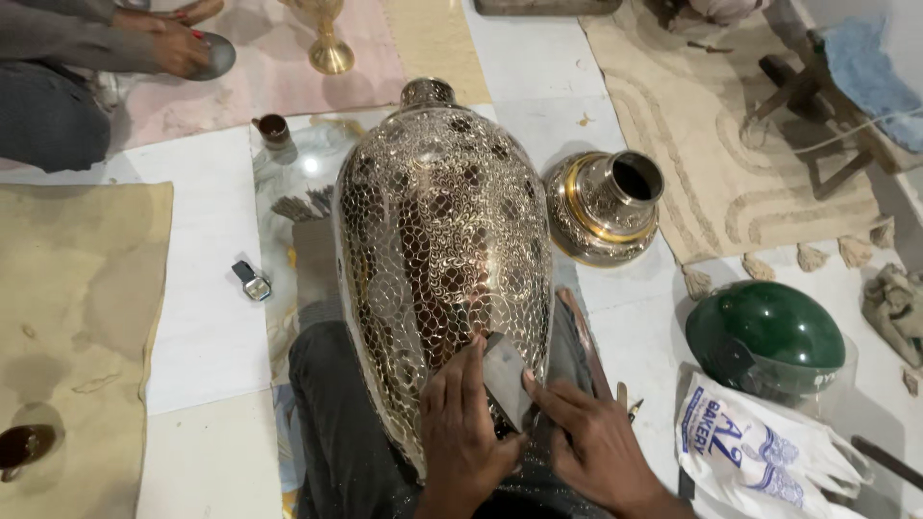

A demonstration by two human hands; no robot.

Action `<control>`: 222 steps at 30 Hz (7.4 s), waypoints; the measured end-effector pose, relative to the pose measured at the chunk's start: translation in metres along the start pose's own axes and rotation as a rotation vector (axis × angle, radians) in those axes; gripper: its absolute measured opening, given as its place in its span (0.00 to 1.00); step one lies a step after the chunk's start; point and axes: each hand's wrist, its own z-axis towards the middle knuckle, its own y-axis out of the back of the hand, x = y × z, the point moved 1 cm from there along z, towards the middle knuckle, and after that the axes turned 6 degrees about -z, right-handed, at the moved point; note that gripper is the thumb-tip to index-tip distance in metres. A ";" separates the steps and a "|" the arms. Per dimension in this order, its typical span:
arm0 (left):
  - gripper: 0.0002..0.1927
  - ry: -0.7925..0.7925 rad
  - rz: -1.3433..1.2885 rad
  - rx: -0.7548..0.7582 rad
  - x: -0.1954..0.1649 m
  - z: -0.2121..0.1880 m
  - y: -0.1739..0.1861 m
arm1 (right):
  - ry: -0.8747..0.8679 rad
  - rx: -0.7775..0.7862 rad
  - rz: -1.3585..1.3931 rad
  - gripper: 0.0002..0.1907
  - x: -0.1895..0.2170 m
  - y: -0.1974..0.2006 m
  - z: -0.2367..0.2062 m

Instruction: The person sits on the floor holding a large engraved brass vase on their lap and rubs its surface with a small abrasive block, repositioning the vase to work different areas. They then hold a punch against the surface and strike it with a wooden mallet to work the decoration.

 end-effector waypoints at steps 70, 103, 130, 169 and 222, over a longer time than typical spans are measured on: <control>0.47 -0.070 0.002 -0.037 0.005 0.003 -0.014 | -0.039 -0.249 1.659 0.09 -0.044 -0.071 -0.017; 0.54 0.012 0.012 0.078 0.011 0.002 -0.008 | -0.015 -0.282 -0.123 0.36 -0.010 -0.046 -0.018; 0.49 -0.019 0.023 -0.038 0.004 0.004 -0.006 | 0.115 -0.323 -0.163 0.35 -0.012 -0.040 -0.015; 0.53 -0.038 0.016 -0.006 0.012 -0.003 -0.014 | -0.019 -0.222 -0.161 0.36 -0.024 -0.059 -0.024; 0.53 -0.033 -0.002 -0.025 0.012 -0.006 -0.015 | -0.222 0.004 -0.068 0.38 -0.024 -0.049 -0.020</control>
